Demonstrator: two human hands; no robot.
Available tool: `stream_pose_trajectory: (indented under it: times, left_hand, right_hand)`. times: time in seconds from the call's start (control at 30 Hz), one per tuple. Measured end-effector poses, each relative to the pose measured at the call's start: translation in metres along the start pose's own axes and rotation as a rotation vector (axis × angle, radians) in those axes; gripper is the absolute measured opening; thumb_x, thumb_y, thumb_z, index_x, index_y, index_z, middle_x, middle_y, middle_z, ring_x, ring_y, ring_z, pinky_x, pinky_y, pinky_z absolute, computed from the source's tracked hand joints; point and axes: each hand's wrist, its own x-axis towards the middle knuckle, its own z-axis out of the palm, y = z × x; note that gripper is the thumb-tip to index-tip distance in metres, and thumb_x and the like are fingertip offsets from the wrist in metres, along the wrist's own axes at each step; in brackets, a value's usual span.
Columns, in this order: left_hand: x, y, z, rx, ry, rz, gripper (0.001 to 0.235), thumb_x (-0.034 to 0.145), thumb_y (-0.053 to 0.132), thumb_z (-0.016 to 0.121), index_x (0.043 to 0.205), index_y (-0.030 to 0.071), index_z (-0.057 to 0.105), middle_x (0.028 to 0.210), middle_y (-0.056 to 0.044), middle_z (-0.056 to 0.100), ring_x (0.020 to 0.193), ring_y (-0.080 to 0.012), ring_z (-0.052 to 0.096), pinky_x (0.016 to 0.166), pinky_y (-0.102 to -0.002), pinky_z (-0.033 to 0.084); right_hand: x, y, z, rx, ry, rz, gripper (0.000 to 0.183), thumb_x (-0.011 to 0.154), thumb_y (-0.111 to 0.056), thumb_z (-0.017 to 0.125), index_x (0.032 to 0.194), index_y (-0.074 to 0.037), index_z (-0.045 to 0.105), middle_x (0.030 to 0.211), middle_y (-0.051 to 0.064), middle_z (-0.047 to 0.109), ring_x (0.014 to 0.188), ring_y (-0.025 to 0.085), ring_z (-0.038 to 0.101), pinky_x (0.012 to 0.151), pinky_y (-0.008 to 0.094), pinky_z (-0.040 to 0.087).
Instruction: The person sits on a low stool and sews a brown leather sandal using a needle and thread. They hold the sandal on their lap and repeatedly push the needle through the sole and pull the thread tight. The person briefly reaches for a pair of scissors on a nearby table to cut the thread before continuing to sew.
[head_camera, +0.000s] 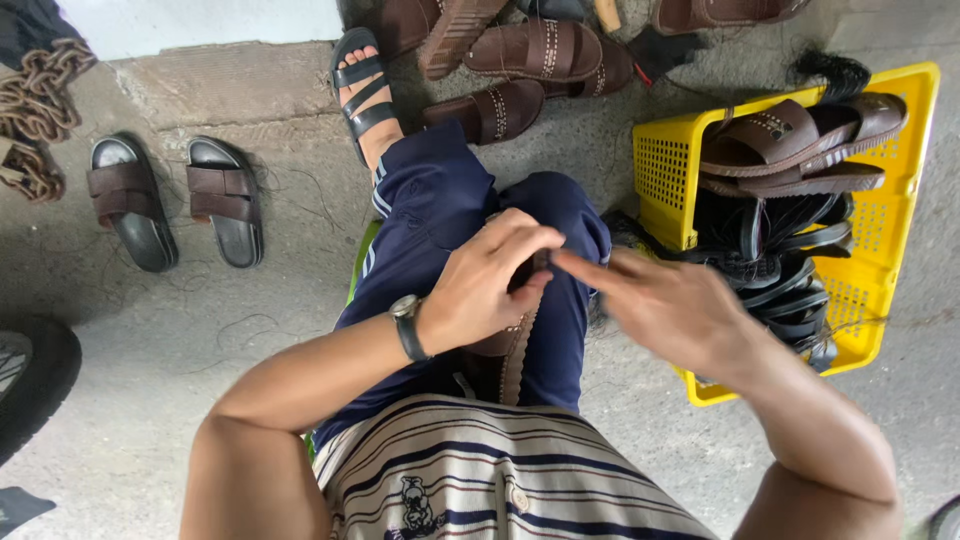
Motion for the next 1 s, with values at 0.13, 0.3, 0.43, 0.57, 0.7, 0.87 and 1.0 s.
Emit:
stream_pose_trajectory:
  times: [0.13,0.3,0.43,0.57,0.7,0.87,1.0]
  left_hand:
    - [0.000,0.021,-0.017,-0.018,-0.081,-0.004,0.029,0.084,0.001,0.063,0.111,0.003,0.052,0.099,-0.013,0.054,0.096,-0.0312,0.054,0.088,-0.039,0.045]
    - [0.002,0.016,-0.039,0.096,-0.210,-0.245,0.089,0.071,0.044,0.081,0.140,0.011,0.036,0.072,-0.009,0.061,0.061,-0.0332,0.066,0.062,-0.047,0.055]
    - [0.001,0.002,-0.046,-0.125,-0.324,-0.370,0.073,0.074,0.023,0.079,0.135,0.017,0.038,0.085,-0.006,0.071,0.068,-0.0304,0.069,0.062,-0.040,0.053]
    - [0.003,0.007,-0.053,-0.492,-0.304,-0.526,0.069,0.073,0.008,0.075,0.134,0.021,0.046,0.078,0.001,0.072,0.065,-0.0099,0.065,0.062,-0.019,0.049]
    - [0.000,0.017,-0.058,-0.710,-0.291,-0.646,0.065,0.073,0.009,0.077,0.132,0.018,0.050,0.077,-0.003,0.072,0.067,-0.0063,0.061,0.061,-0.015,0.049]
    - [0.010,0.001,-0.067,-0.033,-0.061,-0.070,0.024,0.076,0.027,0.081,0.082,0.013,0.063,0.068,-0.003,0.060,0.067,-0.0255,0.057,0.064,-0.034,0.047]
    - [0.014,-0.016,-0.128,0.268,0.017,-0.244,0.015,0.096,0.018,0.069,0.081,0.016,0.068,0.071,-0.003,0.059,0.071,-0.0220,0.058,0.073,-0.028,0.046]
  right_hand:
    - [-0.033,0.034,-0.001,-0.025,0.148,-0.017,0.048,0.095,-0.020,0.041,0.141,-0.034,0.043,0.074,-0.005,0.051,0.032,0.006,0.041,0.021,0.021,0.036]
    - [0.041,0.002,0.048,0.723,0.774,-0.451,0.008,0.077,-0.012,0.079,0.082,-0.009,0.073,0.093,0.002,0.066,0.075,0.019,0.065,0.061,0.024,0.047]
    - [0.051,-0.007,0.056,1.328,0.622,-0.635,0.012,0.083,0.004,0.059,0.090,0.009,0.067,0.092,0.024,0.066,0.052,0.017,0.062,0.043,0.026,0.051]
    - [0.044,-0.019,0.039,1.259,0.590,-0.531,0.015,0.083,0.005,0.057,0.093,0.010,0.068,0.073,0.023,0.066,0.052,0.018,0.062,0.040,0.024,0.050]
    - [0.048,-0.025,0.045,0.887,0.695,-0.430,0.015,0.079,0.004,0.068,0.093,0.002,0.073,0.079,0.019,0.068,0.059,0.026,0.064,0.047,0.029,0.051]
    - [0.047,0.009,0.058,1.445,0.654,-0.304,0.003,0.082,-0.008,0.065,0.082,-0.005,0.066,0.076,0.010,0.062,0.049,0.014,0.059,0.040,0.024,0.049]
    - [0.026,0.044,0.067,2.282,0.773,-0.233,0.010,0.092,-0.008,0.057,0.084,-0.005,0.063,0.076,0.008,0.059,0.054,0.018,0.058,0.046,0.026,0.052]
